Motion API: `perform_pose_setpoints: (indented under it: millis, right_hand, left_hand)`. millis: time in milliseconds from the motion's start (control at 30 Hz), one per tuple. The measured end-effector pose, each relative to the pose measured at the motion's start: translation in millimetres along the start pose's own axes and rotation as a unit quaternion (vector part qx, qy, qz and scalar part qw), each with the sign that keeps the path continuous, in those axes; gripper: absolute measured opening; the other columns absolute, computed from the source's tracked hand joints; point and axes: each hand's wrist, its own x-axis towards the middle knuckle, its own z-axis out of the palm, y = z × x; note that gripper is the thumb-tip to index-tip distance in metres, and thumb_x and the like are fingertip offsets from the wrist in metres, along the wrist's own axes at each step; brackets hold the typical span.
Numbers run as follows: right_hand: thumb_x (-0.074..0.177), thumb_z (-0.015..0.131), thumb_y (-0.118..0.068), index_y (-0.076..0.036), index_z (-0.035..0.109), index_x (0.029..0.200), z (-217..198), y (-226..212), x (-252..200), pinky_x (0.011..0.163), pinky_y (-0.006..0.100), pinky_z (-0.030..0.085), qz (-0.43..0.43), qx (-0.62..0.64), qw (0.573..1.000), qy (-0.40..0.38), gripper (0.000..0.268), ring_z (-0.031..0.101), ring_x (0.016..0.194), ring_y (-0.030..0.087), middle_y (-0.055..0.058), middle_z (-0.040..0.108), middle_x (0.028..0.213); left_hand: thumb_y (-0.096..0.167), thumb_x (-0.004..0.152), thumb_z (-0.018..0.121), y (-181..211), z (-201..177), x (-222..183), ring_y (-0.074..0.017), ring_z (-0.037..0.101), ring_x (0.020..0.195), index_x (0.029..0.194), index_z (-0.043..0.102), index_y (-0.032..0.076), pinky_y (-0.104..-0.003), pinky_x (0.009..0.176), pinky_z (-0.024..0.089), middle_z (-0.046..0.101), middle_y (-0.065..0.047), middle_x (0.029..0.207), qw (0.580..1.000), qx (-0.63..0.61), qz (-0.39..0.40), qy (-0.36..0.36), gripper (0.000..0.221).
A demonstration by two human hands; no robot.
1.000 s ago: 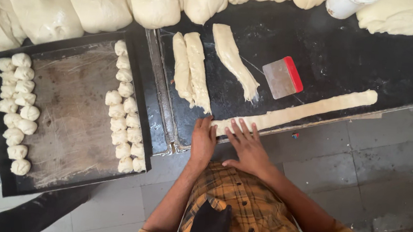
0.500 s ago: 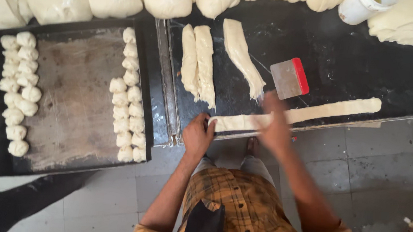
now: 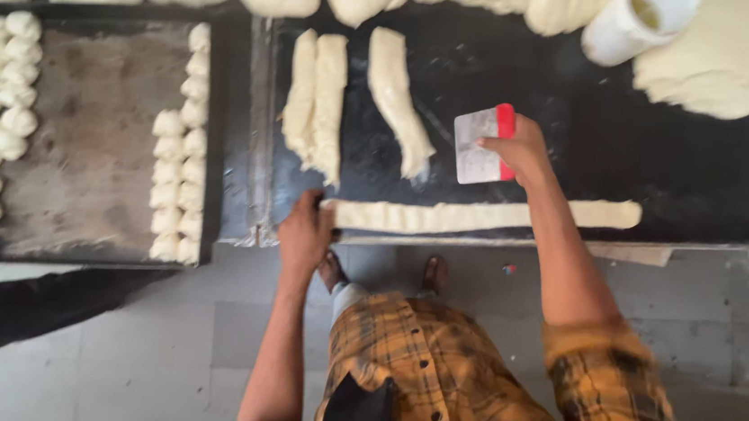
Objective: The person shapes small pieces of dough by hand and places them onto a metal tray. They use a plastic scraper to cut long strips of dough into smaller pieces on a flour-covered work surface.
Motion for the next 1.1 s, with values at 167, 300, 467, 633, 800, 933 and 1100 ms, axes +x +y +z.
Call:
perform_pose_setpoints:
  millis: [167, 300, 467, 633, 800, 933, 1100]
  right_hand:
    - [0.088, 0.083, -0.018, 0.002, 0.056, 0.122, -137.1, -6.5, -76.0, 0.076, 0.054, 0.053, -0.085, -0.272, 0.949, 0.137, 0.048, 0.067, 0.090, 0.050, 0.029, 0.070, 0.095]
    - [0.090, 0.076, -0.019, -0.001, 0.049, 0.127, -201.6, -6.8, -133.4, 0.074, 0.060, 0.051, 0.007, -0.382, 0.914, 0.134, 0.050, 0.065, 0.084, 0.053, 0.031, 0.068, 0.087]
    - [0.090, 0.072, -0.017, 0.000, 0.046, 0.128, -219.9, 24.7, -165.9, 0.071, 0.060, 0.052, 0.056, -0.398, 0.908, 0.119, 0.049, 0.067, 0.080, 0.051, 0.030, 0.068, 0.084]
    - [0.090, 0.068, -0.013, 0.001, 0.046, 0.124, -159.8, 80.2, -123.8, 0.072, 0.057, 0.055, 0.089, -0.411, 0.903, 0.089, 0.043, 0.070, 0.078, 0.048, 0.027, 0.070, 0.083]
    - [0.090, 0.068, -0.014, 0.003, 0.046, 0.125, -156.8, 84.4, -145.2, 0.070, 0.056, 0.055, 0.080, -0.392, 0.911, 0.101, 0.045, 0.069, 0.078, 0.047, 0.027, 0.070, 0.082]
    - [0.086, 0.069, -0.014, 0.001, 0.046, 0.122, -158.1, 50.0, -183.8, 0.067, 0.056, 0.053, 0.078, -0.365, 0.923, 0.095, 0.046, 0.068, 0.076, 0.048, 0.026, 0.069, 0.080]
    - [0.093, 0.066, -0.016, 0.002, 0.044, 0.127, -135.6, 29.5, -157.3, 0.067, 0.055, 0.054, 0.085, -0.344, 0.930, 0.101, 0.044, 0.069, 0.077, 0.047, 0.026, 0.069, 0.080]
  left_hand:
    - [0.029, 0.105, 0.052, -3.4, 10.8, -3.8, -0.0431, 0.069, 0.088, 0.114, 0.069, 0.006, -0.051, 0.076, 0.053, 0.073, -0.022, 0.097, 0.999, -0.003, -0.008, 0.047, 0.031]
    - [0.035, 0.106, 0.054, 0.6, 34.0, -2.6, -0.0422, 0.066, 0.072, 0.102, 0.073, 0.004, -0.052, 0.064, 0.048, 0.069, -0.022, 0.080, 0.983, 0.057, -0.057, 0.166, 0.037]
    - [0.041, 0.108, 0.055, 6.5, 56.6, -4.4, -0.0356, 0.061, 0.058, 0.085, 0.070, 0.001, -0.049, 0.056, 0.044, 0.064, -0.018, 0.067, 0.957, 0.030, -0.077, 0.277, 0.048]
    - [0.040, 0.112, 0.055, 8.7, 57.1, -2.5, -0.0344, 0.063, 0.062, 0.086, 0.070, 0.001, -0.049, 0.058, 0.044, 0.067, -0.017, 0.072, 0.954, 0.060, -0.058, 0.287, 0.050]
    - [0.039, 0.112, 0.054, 13.1, 56.7, -1.6, -0.0346, 0.063, 0.063, 0.087, 0.072, 0.001, -0.049, 0.060, 0.045, 0.067, -0.017, 0.074, 0.954, 0.077, -0.073, 0.279, 0.049]
    - [0.039, 0.111, 0.054, 13.9, 56.6, -2.6, -0.0333, 0.066, 0.064, 0.088, 0.073, 0.002, -0.048, 0.060, 0.048, 0.069, -0.016, 0.074, 0.955, 0.051, -0.054, 0.286, 0.048]
    - [0.040, 0.110, 0.055, 12.7, 53.9, -2.1, -0.0347, 0.063, 0.063, 0.086, 0.072, 0.002, -0.049, 0.059, 0.045, 0.066, -0.017, 0.072, 0.955, 0.074, -0.069, 0.277, 0.048]
